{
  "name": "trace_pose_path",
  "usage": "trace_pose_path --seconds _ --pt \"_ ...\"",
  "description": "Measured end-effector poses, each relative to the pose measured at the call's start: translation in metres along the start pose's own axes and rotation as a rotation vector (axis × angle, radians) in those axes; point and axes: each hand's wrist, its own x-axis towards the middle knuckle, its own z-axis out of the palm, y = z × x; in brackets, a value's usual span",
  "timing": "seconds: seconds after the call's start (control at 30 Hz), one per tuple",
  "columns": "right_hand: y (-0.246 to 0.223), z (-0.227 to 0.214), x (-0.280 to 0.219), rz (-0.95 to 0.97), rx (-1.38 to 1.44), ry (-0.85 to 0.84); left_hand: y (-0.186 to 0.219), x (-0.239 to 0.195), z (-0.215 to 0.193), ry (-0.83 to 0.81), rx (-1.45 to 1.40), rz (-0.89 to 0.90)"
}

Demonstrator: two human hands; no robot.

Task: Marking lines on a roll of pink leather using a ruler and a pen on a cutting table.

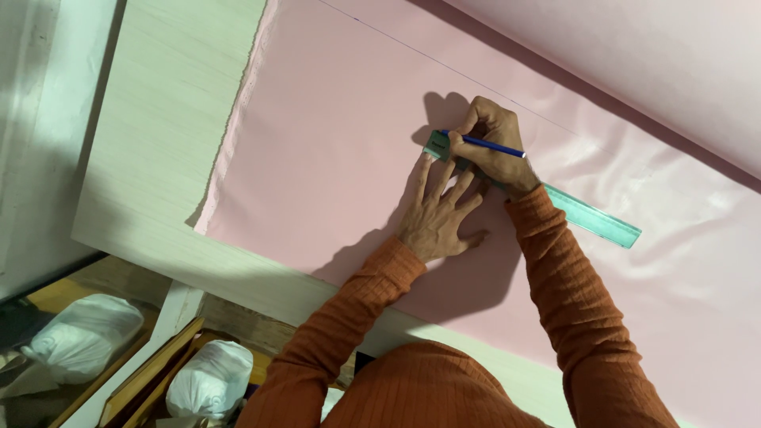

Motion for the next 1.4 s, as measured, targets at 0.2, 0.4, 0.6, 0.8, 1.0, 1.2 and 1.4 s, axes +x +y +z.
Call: trace_pose_path --seconds 0.2,0.4,0.6,0.8,1.0,1.2,1.4 --pt "-0.009 0.005 0.004 -0.019 -0.091 0.001 0.001 0.003 -0.017 -0.081 -0.041 -0.001" --pt "-0.005 0.007 0.009 -0.095 -0.121 -0.011 0.002 0.003 -0.020 -0.084 -0.038 -0.030" --pt "-0.002 0.008 0.014 -0.046 -0.073 -0.032 -0.004 0.004 -0.001 -0.022 0.028 -0.017" --pt "-0.018 0.013 0.010 -0.005 0.087 0.019 -0.002 0.004 -0.026 -0.140 0.007 -0.014" --pt "-0.063 -0.007 -0.023 0.020 0.247 0.564 -0.001 0.000 -0.032 -0.127 0.074 0.065" --pt "-0.062 0.029 -0.125 0.087 -0.280 0.991 -0.027 0.002 -0.034 -0.199 0.131 0.186" --pt "-0.041 0.065 -0.179 0.115 -1.183 0.905 -0.046 0.004 0.006 0.085 0.145 0.271"
